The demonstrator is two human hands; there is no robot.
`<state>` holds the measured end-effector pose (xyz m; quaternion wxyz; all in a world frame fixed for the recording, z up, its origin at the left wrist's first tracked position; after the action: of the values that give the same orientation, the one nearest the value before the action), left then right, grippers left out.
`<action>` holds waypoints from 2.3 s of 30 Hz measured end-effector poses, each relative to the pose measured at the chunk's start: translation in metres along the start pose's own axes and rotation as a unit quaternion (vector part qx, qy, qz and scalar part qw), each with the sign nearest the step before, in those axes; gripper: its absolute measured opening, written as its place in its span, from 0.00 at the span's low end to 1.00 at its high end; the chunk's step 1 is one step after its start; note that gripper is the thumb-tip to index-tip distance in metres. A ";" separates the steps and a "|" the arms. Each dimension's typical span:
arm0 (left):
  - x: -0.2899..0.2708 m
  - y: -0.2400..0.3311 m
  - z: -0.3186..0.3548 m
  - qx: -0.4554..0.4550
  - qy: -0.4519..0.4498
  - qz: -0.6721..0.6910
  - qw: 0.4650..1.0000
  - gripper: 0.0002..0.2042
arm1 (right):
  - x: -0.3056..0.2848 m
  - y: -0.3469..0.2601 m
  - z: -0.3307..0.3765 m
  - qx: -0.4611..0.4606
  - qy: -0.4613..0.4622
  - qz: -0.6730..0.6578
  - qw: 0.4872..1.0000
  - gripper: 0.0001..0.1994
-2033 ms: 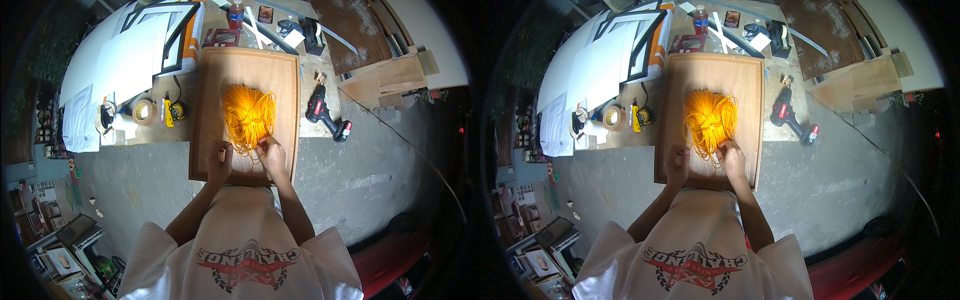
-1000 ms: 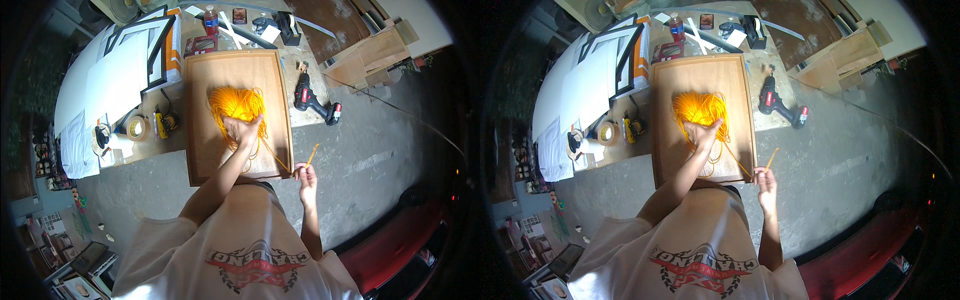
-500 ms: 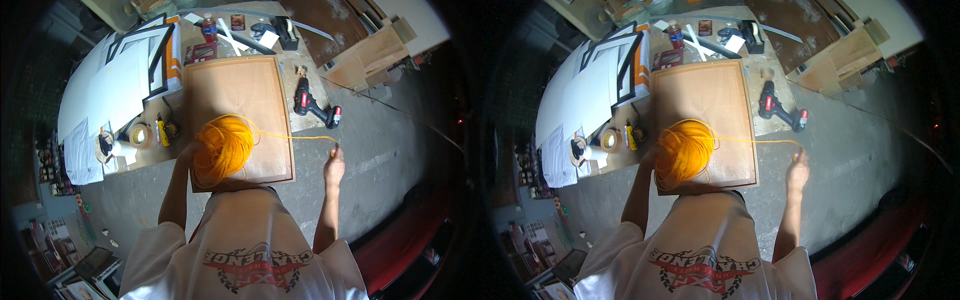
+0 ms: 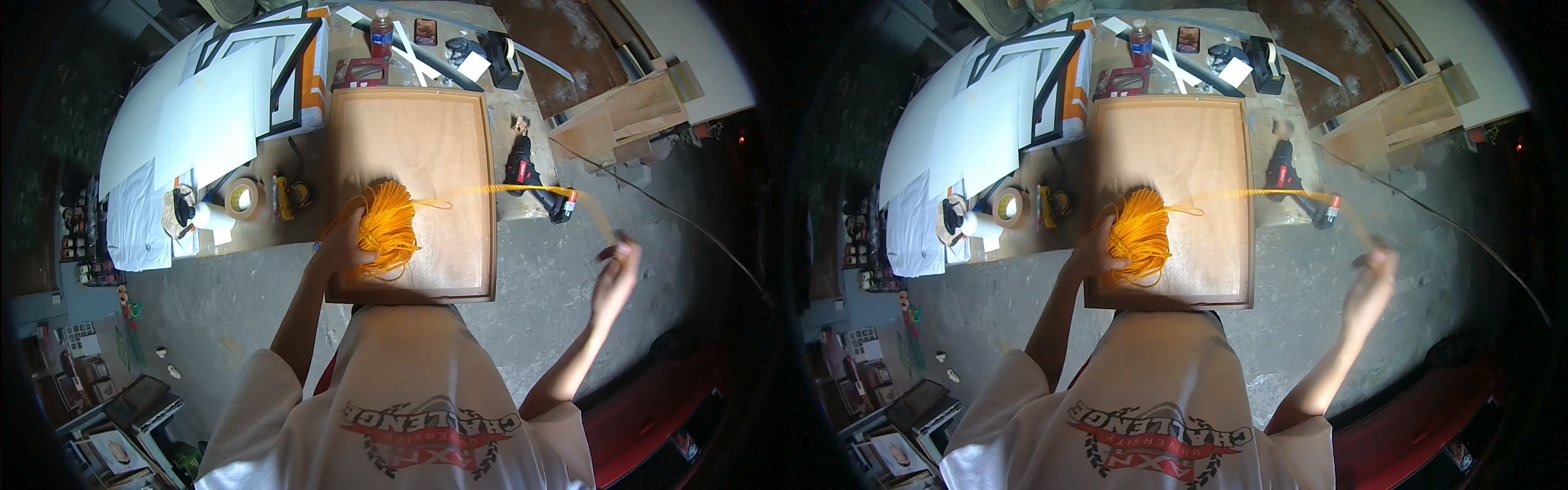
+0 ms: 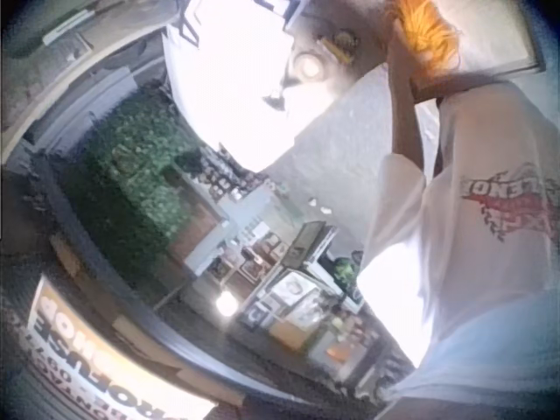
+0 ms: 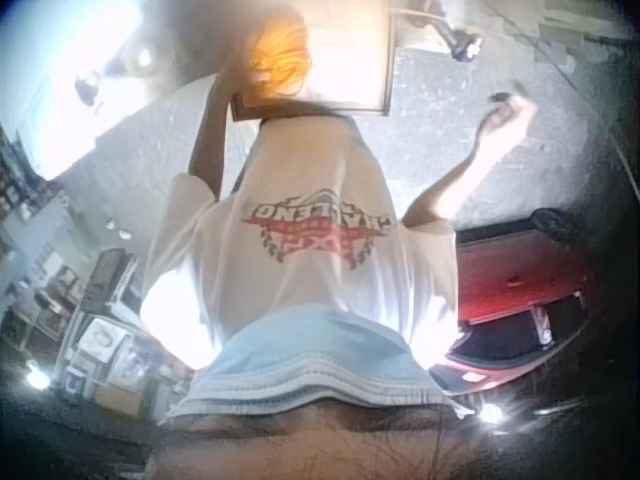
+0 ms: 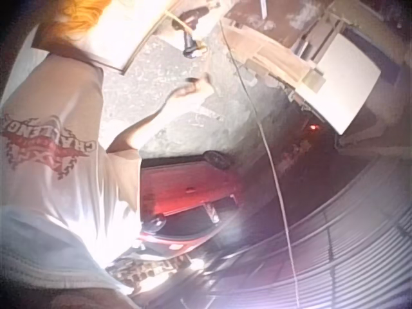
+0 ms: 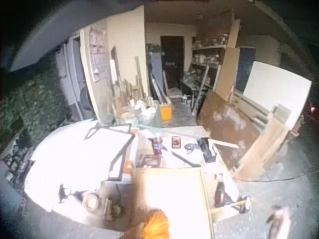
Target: The person uses a cordless drill to fasten screws into the back of a wooden picture frame. They then thread yellow hanging cord through the frame's back, tie knots, and trim excess cord. Finally, they wipe the glass surface of the framed artwork with a cloth.
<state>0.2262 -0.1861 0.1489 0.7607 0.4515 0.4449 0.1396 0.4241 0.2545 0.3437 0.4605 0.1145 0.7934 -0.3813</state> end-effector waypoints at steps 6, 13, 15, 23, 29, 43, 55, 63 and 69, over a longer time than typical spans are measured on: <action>-0.024 0.007 0.020 0.043 0.066 -0.043 0.996 0.50 | 0.170 0.000 0.065 -0.115 -0.307 0.248 0.912 0.33; -0.064 -0.010 0.113 0.054 0.345 0.028 0.937 0.19 | 0.262 -0.075 0.131 -0.175 -0.393 0.034 0.902 0.22; -0.061 -0.042 0.136 -0.012 0.406 0.088 0.910 0.09 | 0.289 -0.071 0.158 -0.157 -0.451 -0.038 0.878 0.22; -0.014 -0.098 0.161 -0.116 0.386 0.185 0.896 0.06 | 0.346 -0.048 0.189 -0.107 -0.374 -0.239 0.889 0.11; -0.016 -0.095 0.158 -0.099 0.381 0.191 0.899 0.07 | 0.284 -0.061 0.121 -0.014 -0.312 -0.345 0.885 0.08; 0.007 -0.094 0.147 -0.056 0.347 0.177 0.919 0.07 | 0.255 -0.222 0.111 -0.370 -0.343 -0.146 0.851 0.12; 0.004 -0.017 0.239 0.016 0.309 0.179 0.934 0.08 | 0.209 -0.261 0.305 -0.051 -0.686 -0.315 0.653 0.29; 0.034 -0.023 0.242 0.052 0.145 0.054 0.987 0.07 | 0.092 -0.250 0.145 0.058 -0.436 -0.579 0.687 0.23; 0.012 0.007 0.210 0.148 0.077 -0.030 0.986 0.18 | -0.099 -0.185 0.035 -0.040 -0.044 -0.650 0.757 0.14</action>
<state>0.4026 -0.2932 0.1891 0.6528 0.5335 0.5312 0.0836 0.4025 0.1202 0.5072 0.1407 -0.4646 0.6701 -0.5615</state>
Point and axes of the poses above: each hand's wrist, its own z-axis away from the middle knuckle, its own x-axis out of the palm, y = z × x, the point moved 10 cm from there along -z, towards the middle knuckle, and after that the axes turned 7 degrees about z, right-handed, at the moved point
